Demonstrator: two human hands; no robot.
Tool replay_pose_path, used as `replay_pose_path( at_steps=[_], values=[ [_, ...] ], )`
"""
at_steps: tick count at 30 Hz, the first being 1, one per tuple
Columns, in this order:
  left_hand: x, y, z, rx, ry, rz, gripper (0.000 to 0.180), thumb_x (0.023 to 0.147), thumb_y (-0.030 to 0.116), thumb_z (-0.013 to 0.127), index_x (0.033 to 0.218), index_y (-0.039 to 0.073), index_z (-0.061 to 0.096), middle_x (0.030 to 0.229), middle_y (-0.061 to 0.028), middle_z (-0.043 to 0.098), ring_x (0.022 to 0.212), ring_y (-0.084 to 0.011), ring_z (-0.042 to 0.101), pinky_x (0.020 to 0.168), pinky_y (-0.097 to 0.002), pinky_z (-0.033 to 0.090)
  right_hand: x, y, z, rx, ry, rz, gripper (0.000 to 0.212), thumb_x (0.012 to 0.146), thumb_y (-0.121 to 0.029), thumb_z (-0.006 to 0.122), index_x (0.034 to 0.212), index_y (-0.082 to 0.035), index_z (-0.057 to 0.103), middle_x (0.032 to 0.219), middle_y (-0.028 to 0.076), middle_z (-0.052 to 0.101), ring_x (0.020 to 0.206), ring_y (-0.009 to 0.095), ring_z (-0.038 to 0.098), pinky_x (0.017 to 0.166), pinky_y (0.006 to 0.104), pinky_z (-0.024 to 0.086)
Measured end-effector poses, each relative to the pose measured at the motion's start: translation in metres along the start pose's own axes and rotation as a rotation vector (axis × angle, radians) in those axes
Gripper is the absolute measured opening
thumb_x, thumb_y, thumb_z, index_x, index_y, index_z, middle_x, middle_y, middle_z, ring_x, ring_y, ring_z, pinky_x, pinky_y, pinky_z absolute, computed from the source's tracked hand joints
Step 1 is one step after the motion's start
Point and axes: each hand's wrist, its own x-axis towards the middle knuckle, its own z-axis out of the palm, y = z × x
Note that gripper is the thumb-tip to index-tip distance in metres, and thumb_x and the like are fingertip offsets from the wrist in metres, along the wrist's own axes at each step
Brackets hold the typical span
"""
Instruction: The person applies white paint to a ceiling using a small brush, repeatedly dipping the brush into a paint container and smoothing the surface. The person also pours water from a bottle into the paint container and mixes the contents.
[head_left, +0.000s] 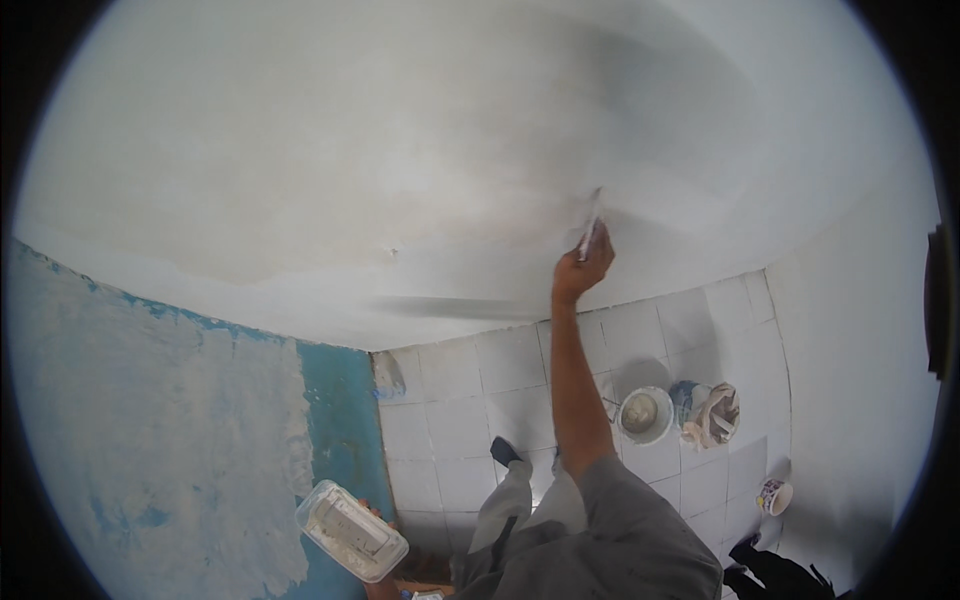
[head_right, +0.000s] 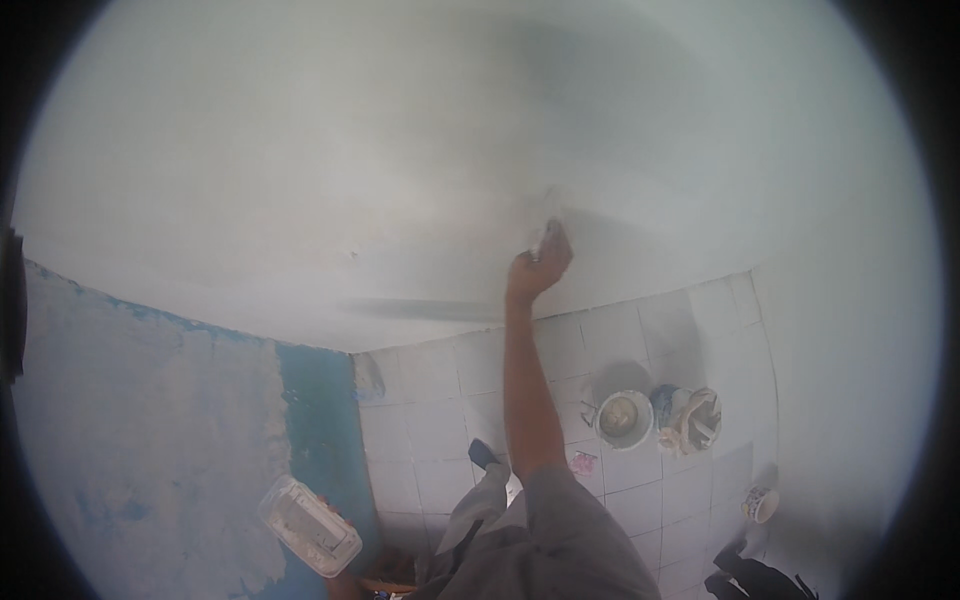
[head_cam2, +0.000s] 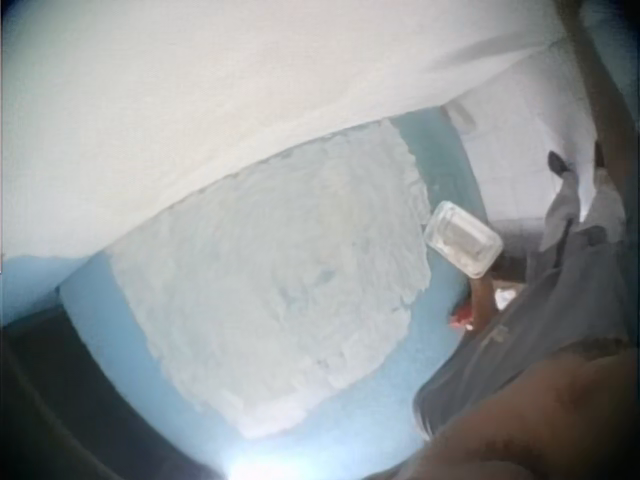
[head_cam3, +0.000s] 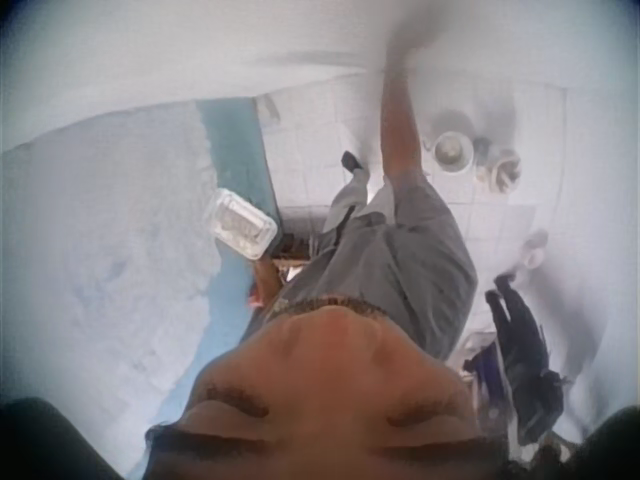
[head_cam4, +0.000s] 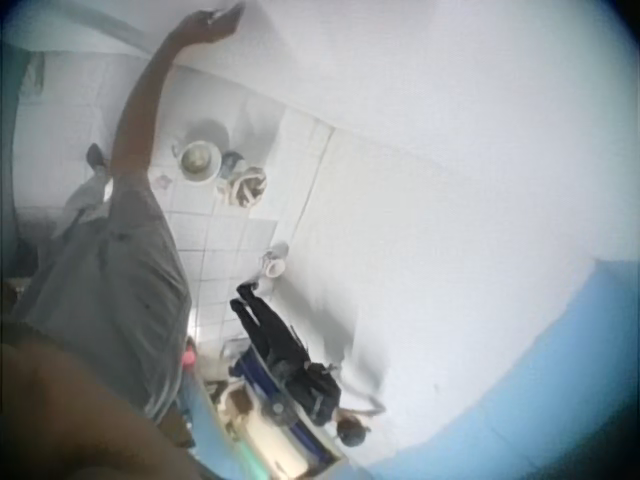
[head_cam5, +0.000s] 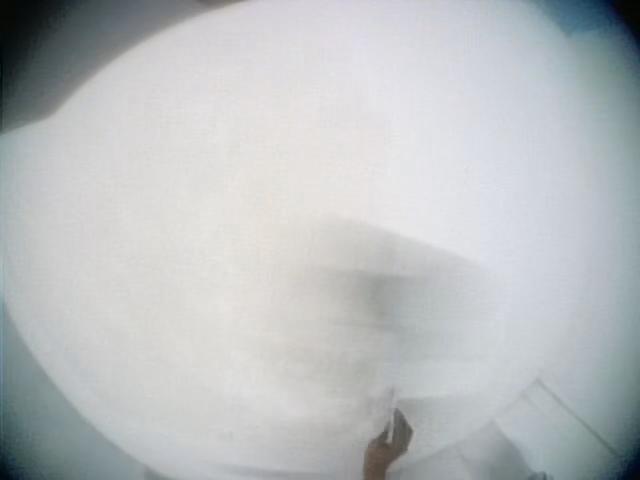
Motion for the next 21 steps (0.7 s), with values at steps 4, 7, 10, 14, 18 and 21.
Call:
replay_pose_path(
  at_steps=[4, 7, 10, 14, 18, 21],
  values=[
    [0.01, 0.001, 0.002, 0.016, -0.049, -0.014, 0.069, 0.093, 0.05, 0.056, 0.149, 0.019, 0.031, 0.144, -0.0198, 0.032, 0.13, -0.0423, 0.037, 0.101, -0.0699, 0.03, -0.076, -0.035, 0.017, 0.146, -0.128, 0.059, 0.065, 0.065, 0.012, 0.05, 0.128, -0.002, 0.058, 0.125, 0.017, 0.058, 0.112, 0.038, 0.053, 0.098, 0.0468, 0.042],
    [0.012, -0.003, 0.009, 0.003, -0.04, -0.012, 0.068, 0.093, 0.05, 0.056, 0.149, 0.02, 0.031, 0.145, -0.0191, 0.032, 0.131, -0.0417, 0.037, 0.102, -0.0691, 0.03, -0.113, -0.058, 0.018, 0.224, -0.238, 0.187, 0.06, 0.07, 0.011, 0.053, 0.128, -0.003, 0.059, 0.124, 0.017, 0.06, 0.111, 0.037, 0.054, 0.097, 0.0461, 0.044],
    [0.014, -0.007, 0.012, -0.016, -0.047, -0.007, 0.067, 0.094, 0.049, 0.056, 0.149, 0.02, 0.031, 0.146, -0.0179, 0.032, 0.131, -0.0407, 0.037, 0.102, -0.0679, 0.03, -0.089, -0.045, -0.005, 0.193, -0.335, -0.041, 0.048, 0.078, 0.008, 0.055, 0.124, -0.002, 0.061, 0.117, 0.017, 0.062, 0.108, 0.036, 0.056, 0.095, 0.0456, 0.045],
    [0.007, -0.007, -0.005, -0.003, -0.016, 0.035, 0.066, 0.094, 0.049, 0.055, 0.149, 0.021, 0.031, 0.146, -0.017, 0.033, 0.131, -0.0393, 0.037, 0.103, -0.0662, 0.03, 0.004, -0.021, -0.02, 0.087, -0.014, 0.093, 0.035, 0.087, -0.001, 0.058, 0.121, -0.002, 0.062, 0.114, 0.018, 0.064, 0.107, 0.036, 0.057, 0.092, 0.0462, 0.046],
    [0.015, -0.008, -0.014, -0.02, -0.066, 0.006, 0.067, 0.093, 0.05, 0.056, 0.149, 0.021, 0.033, 0.146, -0.0165, 0.035, 0.131, -0.0378, 0.039, 0.103, -0.066, 0.03, 0.049, -0.027, -0.011, 0.055, 0.042, 0.138, 0.037, 0.087, -0.006, 0.059, 0.124, -0.003, 0.062, 0.118, 0.018, 0.062, 0.109, 0.036, 0.055, 0.093, 0.047, 0.044],
    [0.025, -0.01, -0.024, -0.056, -0.126, -0.034, 0.069, 0.092, 0.051, 0.057, 0.149, 0.022, 0.033, 0.15, -0.015, 0.032, 0.134, -0.0363, 0.037, 0.105, -0.0667, 0.029, 0.004, -0.064, 0.008, 0.08, 0.001, -0.014, 0.042, 0.085, -0.004, 0.059, 0.127, -0.004, 0.061, 0.123, 0.018, 0.06, 0.113, 0.036, 0.054, 0.096, 0.0475, 0.042]
  ],
)
